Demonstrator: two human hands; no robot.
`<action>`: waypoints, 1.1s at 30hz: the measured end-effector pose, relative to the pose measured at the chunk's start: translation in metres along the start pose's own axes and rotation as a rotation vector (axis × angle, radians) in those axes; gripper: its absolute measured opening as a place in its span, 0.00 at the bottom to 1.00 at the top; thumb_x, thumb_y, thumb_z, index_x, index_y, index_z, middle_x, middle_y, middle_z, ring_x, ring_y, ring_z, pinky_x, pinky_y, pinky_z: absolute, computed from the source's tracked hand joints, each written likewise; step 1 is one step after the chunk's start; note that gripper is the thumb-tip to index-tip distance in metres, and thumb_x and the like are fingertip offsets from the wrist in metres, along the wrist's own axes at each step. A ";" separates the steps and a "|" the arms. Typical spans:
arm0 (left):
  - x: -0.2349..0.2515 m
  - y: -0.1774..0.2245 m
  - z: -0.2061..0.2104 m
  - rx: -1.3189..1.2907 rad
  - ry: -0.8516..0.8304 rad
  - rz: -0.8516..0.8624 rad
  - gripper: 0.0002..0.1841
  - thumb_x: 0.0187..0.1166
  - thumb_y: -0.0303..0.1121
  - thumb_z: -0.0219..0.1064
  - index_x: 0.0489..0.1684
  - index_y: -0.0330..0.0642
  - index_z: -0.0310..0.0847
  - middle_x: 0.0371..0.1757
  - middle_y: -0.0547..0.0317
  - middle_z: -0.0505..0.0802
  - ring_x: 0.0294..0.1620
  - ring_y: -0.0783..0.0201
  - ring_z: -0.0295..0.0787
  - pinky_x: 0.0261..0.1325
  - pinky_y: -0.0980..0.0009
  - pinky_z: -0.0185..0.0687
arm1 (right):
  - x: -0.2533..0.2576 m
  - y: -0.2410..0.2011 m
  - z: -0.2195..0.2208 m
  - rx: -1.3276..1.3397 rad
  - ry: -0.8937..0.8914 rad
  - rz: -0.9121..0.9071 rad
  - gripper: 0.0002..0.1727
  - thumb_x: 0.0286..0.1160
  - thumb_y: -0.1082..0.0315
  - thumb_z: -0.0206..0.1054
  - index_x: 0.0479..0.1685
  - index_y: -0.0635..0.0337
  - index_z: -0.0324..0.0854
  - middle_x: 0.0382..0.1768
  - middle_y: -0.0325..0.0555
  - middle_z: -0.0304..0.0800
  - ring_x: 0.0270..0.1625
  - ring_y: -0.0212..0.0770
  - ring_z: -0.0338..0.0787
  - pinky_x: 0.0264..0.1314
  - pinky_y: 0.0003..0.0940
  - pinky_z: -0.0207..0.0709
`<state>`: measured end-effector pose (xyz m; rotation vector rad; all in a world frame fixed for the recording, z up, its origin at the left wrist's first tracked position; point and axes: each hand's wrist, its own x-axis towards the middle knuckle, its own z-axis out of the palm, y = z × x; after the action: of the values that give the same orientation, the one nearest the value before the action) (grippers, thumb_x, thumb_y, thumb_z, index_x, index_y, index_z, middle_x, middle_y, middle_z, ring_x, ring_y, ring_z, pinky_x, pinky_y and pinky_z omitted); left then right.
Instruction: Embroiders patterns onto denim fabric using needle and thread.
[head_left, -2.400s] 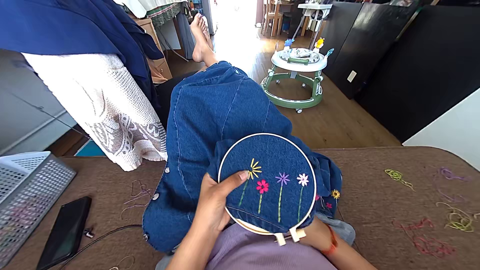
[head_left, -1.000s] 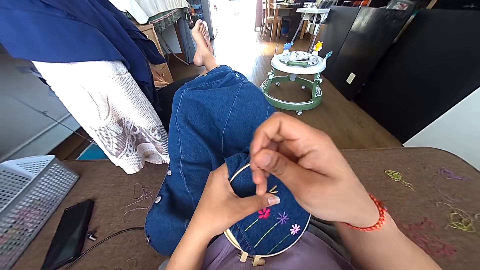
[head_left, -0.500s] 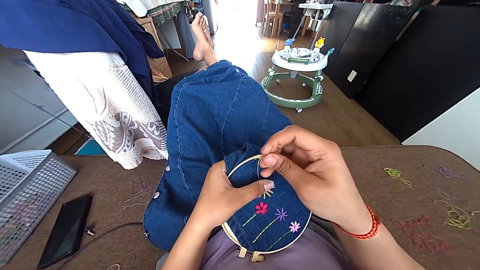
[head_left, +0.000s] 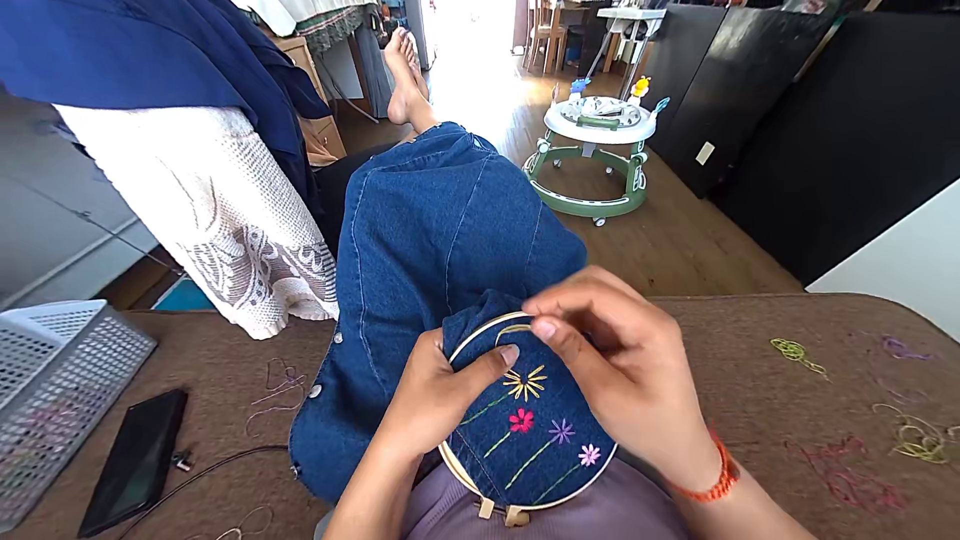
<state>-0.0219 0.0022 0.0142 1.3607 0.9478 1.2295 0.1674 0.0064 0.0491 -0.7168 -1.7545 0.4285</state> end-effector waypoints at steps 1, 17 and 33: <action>-0.001 0.001 0.000 -0.059 -0.016 -0.034 0.06 0.72 0.29 0.72 0.41 0.46 0.93 0.35 0.58 0.97 0.34 0.69 0.95 0.42 0.72 0.93 | -0.013 0.000 -0.001 -0.047 0.015 0.001 0.09 0.77 0.69 0.67 0.50 0.52 0.90 0.40 0.31 0.84 0.35 0.24 0.84 0.33 0.17 0.82; -0.009 -0.002 0.004 -0.216 0.044 -0.074 0.07 0.68 0.26 0.74 0.41 0.43 0.92 0.35 0.55 0.97 0.36 0.67 0.96 0.45 0.71 0.94 | -0.070 0.005 0.015 -0.233 0.035 0.062 0.07 0.73 0.67 0.69 0.38 0.60 0.90 0.29 0.36 0.82 0.27 0.17 0.77 0.29 0.06 0.71; -0.010 -0.003 0.005 -0.226 0.061 -0.069 0.08 0.68 0.25 0.74 0.42 0.43 0.92 0.35 0.54 0.97 0.36 0.67 0.96 0.45 0.71 0.94 | -0.067 0.005 0.017 -0.243 0.016 0.086 0.07 0.71 0.67 0.68 0.34 0.59 0.90 0.27 0.35 0.80 0.25 0.16 0.74 0.26 0.06 0.68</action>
<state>-0.0185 -0.0079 0.0096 1.1106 0.8616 1.2898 0.1643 -0.0329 -0.0078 -0.9681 -1.7837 0.2683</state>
